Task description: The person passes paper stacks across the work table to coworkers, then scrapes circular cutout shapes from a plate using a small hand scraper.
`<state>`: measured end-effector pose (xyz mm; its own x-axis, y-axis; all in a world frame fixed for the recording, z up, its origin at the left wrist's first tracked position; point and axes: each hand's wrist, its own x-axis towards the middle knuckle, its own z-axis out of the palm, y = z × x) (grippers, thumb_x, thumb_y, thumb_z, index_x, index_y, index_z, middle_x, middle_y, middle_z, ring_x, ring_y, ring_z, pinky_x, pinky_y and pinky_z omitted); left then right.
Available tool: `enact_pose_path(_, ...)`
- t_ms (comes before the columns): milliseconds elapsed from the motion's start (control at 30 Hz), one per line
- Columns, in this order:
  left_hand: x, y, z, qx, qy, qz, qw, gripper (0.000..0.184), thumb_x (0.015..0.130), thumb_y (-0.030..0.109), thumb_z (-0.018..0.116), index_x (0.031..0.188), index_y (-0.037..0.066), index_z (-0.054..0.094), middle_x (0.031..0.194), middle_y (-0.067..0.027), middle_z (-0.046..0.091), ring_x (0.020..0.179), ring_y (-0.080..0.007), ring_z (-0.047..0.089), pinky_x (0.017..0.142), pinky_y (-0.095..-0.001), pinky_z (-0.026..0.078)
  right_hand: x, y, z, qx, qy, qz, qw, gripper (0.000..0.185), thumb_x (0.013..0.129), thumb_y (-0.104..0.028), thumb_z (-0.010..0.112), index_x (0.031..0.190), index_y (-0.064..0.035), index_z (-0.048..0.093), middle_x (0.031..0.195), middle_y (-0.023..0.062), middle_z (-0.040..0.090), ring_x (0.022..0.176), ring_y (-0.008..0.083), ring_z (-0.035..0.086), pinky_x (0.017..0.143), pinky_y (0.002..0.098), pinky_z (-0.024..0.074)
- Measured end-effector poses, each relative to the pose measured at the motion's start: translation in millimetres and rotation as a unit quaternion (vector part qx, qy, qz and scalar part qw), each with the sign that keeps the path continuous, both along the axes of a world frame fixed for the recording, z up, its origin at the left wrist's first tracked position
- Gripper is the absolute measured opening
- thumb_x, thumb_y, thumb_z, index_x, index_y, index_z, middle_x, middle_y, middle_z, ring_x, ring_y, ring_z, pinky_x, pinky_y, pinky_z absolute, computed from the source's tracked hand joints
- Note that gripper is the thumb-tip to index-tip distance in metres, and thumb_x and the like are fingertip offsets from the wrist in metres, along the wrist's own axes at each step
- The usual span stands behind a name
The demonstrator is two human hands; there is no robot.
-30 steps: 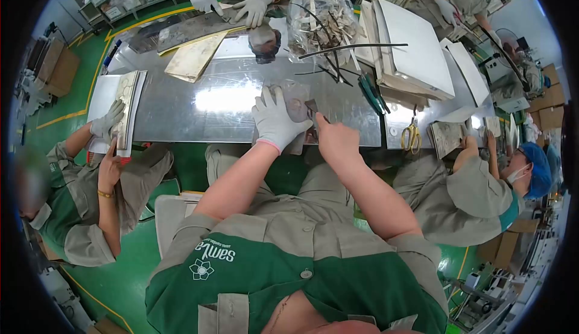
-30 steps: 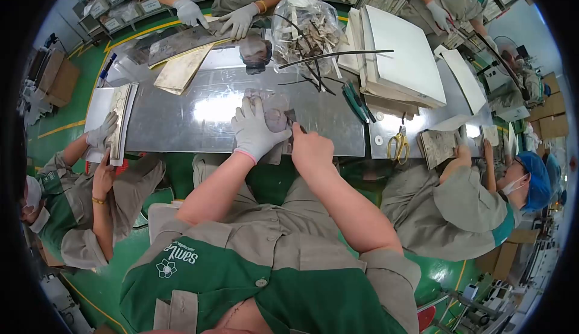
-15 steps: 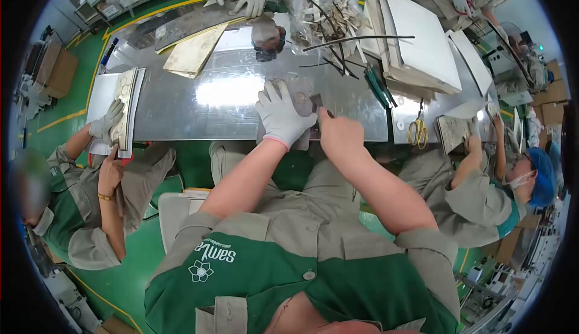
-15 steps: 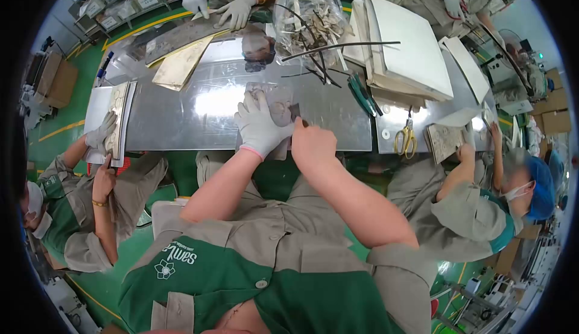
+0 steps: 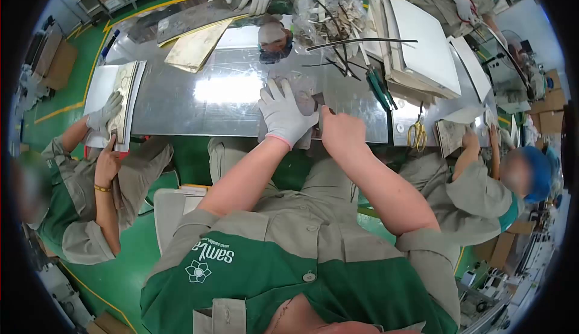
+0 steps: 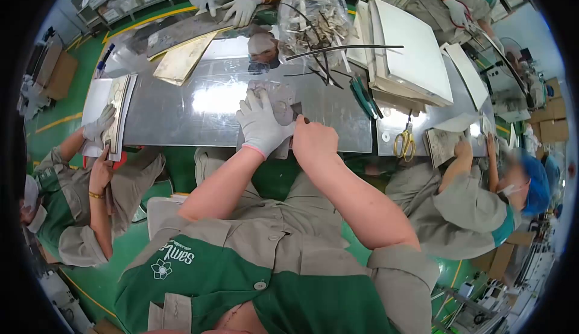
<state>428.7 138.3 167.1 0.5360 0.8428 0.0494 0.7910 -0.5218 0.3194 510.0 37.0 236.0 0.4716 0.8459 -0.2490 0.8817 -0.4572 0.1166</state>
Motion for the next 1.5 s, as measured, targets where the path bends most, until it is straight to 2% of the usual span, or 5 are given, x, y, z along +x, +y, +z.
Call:
enact_pose_path(400,0,-1,0,-0.032,-0.003,-0.004,0.999,0.113,0.064,0.061,0.076,0.148,-0.001,0.033,0.148,-0.0302,0.027,0.133,-0.0502,0.029,0.109,-0.0571,0.025,9,8,-7,0.031,0.035,-0.014,0.999,0.050,0.085,-0.008,0.054,0.135,-0.0117,0.056,0.082,0.0158,0.072,0.077,0.0358,0.071,0.064,0.0470,0.0553)
enact_pose_path(800,0,1,0,-0.038,-0.009,-0.003,0.999,0.113,0.065,0.063,0.074,0.148,-0.002,0.033,0.150,-0.0293,0.026,0.134,-0.0495,0.028,0.111,-0.0569,0.022,-4,-5,-10,0.007,-0.009,-0.025,1.000,0.048,0.084,-0.008,0.055,0.132,-0.0104,0.056,0.076,0.0147,0.070,0.073,0.0356,0.071,0.061,0.0464,0.0550)
enact_pose_path(1267,-2,0,-4,-0.009,-0.008,-0.014,1.000,0.113,0.064,0.060,0.075,0.149,-0.002,0.031,0.149,-0.0295,0.027,0.132,-0.0510,0.029,0.109,-0.0578,0.025,10,10,-6,0.025,0.001,0.004,1.000,0.047,0.084,-0.010,0.056,0.130,-0.0079,0.055,0.083,0.0183,0.072,0.076,0.0351,0.072,0.064,0.0452,0.0564)
enact_pose_path(1333,-6,-2,-6,-0.019,0.000,-0.014,1.000,0.114,0.064,0.061,0.074,0.149,-0.002,0.031,0.149,-0.0298,0.027,0.132,-0.0518,0.028,0.110,-0.0581,0.024,4,12,-3,0.022,0.023,-0.024,0.999,0.031,0.088,-0.012,0.053,0.117,-0.0040,0.061,0.087,0.0154,0.072,0.081,0.0326,0.072,0.068,0.0444,0.0564)
enact_pose_path(1500,-3,-1,-7,-0.010,-0.016,-0.017,1.000,0.113,0.065,0.063,0.073,0.148,-0.002,0.032,0.150,-0.0290,0.025,0.132,-0.0514,0.028,0.109,-0.0571,0.025,7,11,-3,0.019,0.014,-0.017,1.000,0.034,0.089,-0.015,0.054,0.120,-0.0046,0.060,0.089,0.0154,0.072,0.082,0.0319,0.072,0.070,0.0435,0.0568)
